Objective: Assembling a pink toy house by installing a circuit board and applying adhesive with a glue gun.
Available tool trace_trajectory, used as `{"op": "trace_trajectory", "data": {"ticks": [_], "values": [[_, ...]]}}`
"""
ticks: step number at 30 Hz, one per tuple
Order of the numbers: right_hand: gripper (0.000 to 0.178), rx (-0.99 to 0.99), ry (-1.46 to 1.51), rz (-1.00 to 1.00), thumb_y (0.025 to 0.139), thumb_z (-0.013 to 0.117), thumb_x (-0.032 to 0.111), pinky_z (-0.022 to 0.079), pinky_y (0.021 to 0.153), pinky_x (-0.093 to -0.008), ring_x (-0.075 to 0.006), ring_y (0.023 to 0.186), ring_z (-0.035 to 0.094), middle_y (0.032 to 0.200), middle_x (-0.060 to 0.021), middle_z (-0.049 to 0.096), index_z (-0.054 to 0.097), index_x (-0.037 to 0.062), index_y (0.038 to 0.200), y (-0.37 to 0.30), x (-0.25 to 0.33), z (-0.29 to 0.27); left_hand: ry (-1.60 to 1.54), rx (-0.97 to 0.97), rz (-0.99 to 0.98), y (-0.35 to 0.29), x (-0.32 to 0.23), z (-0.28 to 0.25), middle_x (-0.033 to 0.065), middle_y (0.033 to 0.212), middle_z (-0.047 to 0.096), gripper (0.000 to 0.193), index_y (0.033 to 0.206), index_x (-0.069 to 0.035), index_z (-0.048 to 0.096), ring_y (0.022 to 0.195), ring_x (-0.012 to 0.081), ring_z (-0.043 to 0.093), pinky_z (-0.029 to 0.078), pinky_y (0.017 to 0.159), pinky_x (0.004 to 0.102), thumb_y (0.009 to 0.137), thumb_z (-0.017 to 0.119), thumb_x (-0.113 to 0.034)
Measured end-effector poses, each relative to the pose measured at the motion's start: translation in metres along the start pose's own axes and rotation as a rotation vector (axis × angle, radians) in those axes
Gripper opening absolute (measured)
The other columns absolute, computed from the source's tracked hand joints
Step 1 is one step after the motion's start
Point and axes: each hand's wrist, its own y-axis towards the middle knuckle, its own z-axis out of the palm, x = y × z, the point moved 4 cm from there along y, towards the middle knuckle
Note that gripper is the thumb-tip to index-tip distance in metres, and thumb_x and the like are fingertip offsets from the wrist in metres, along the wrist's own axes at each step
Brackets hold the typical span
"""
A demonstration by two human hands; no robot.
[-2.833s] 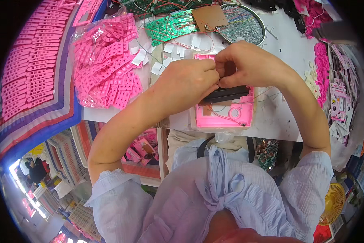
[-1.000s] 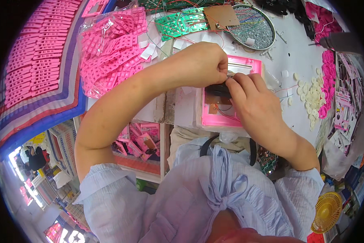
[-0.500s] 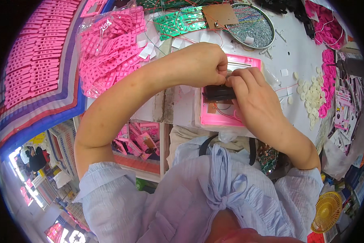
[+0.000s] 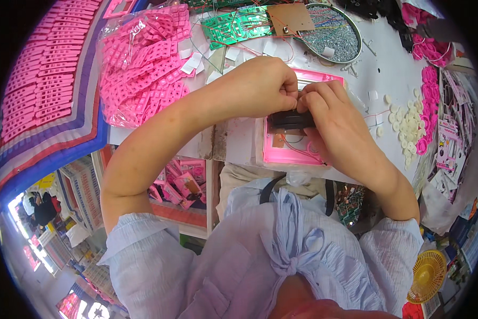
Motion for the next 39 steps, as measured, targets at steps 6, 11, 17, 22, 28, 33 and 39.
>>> {"op": "trace_trajectory", "data": {"ticks": [6,11,17,22,28,33,39], "values": [[0.048,-0.057,0.112,0.054,0.070,0.074,-0.003,0.047,0.088,-0.0451,-0.0378,0.101,0.054,0.107,-0.0162,0.059,0.053,0.0006,0.113,-0.002,-0.003,-0.003,0.137,-0.225,0.202,-0.018,0.001,0.006,0.0122,0.072,0.067,0.017,0.087,0.000,0.072,0.062,0.0225,0.061,0.047,0.058,0.0352,0.083,0.073,-0.016],[0.052,-0.047,0.110,0.059,0.070,0.076,-0.001,0.046,0.088,-0.0451,-0.0382,0.101,0.054,0.108,-0.0152,0.060,0.053,0.0020,0.116,-0.002,-0.004,-0.001,0.035,-0.234,0.159,-0.024,0.002,0.004,0.0111,0.072,0.067,0.015,0.088,0.001,0.072,0.061,0.0193,0.060,0.046,0.058,0.0331,0.083,0.074,-0.013],[0.052,-0.065,0.126,0.052,0.069,0.077,0.000,0.047,0.088,-0.0458,-0.0381,0.101,0.054,0.108,-0.0153,0.059,0.053,0.0018,0.115,-0.003,-0.006,-0.001,-0.040,-0.177,0.142,-0.020,0.003,0.002,0.0101,0.072,0.067,0.015,0.090,0.002,0.072,0.063,0.0152,0.060,0.046,0.059,0.0309,0.084,0.075,-0.012],[0.051,-0.058,0.128,0.062,0.069,0.077,0.000,0.047,0.088,-0.0459,-0.0381,0.101,0.054,0.108,-0.0153,0.059,0.054,0.0022,0.114,-0.003,-0.007,0.000,0.018,-0.182,0.232,-0.017,0.000,0.002,0.0129,0.072,0.065,0.014,0.089,0.002,0.070,0.063,0.0203,0.060,0.047,0.060,0.0327,0.085,0.073,-0.011],[0.050,-0.053,0.125,0.055,0.069,0.078,0.002,0.047,0.088,-0.0455,-0.0370,0.101,0.054,0.108,-0.0145,0.059,0.054,0.0029,0.113,-0.003,-0.009,0.001,0.179,-0.175,0.320,-0.014,0.000,-0.001,0.0157,0.079,0.065,0.017,0.088,0.000,0.068,0.074,0.0320,0.063,0.049,0.068,0.0410,0.087,0.070,-0.016],[0.048,-0.014,0.092,0.055,0.070,0.078,0.004,0.048,0.088,-0.0449,-0.0360,0.102,0.054,0.108,-0.0130,0.058,0.055,0.0049,0.112,-0.001,-0.007,0.000,0.358,-0.082,0.287,-0.006,-0.010,-0.006,0.0164,0.083,0.067,0.018,0.087,0.000,0.069,0.079,0.0347,0.064,0.049,0.072,0.0441,0.085,0.069,-0.018],[0.045,-0.007,0.065,0.042,0.070,0.079,0.007,0.050,0.087,-0.0437,-0.0339,0.102,0.055,0.110,-0.0111,0.058,0.058,0.0077,0.111,-0.001,-0.008,-0.001,0.342,-0.099,0.277,-0.004,-0.012,-0.006,0.0167,0.078,0.067,0.018,0.084,0.000,0.068,0.076,0.0345,0.064,0.049,0.070,0.0440,0.084,0.070,-0.018]]}}
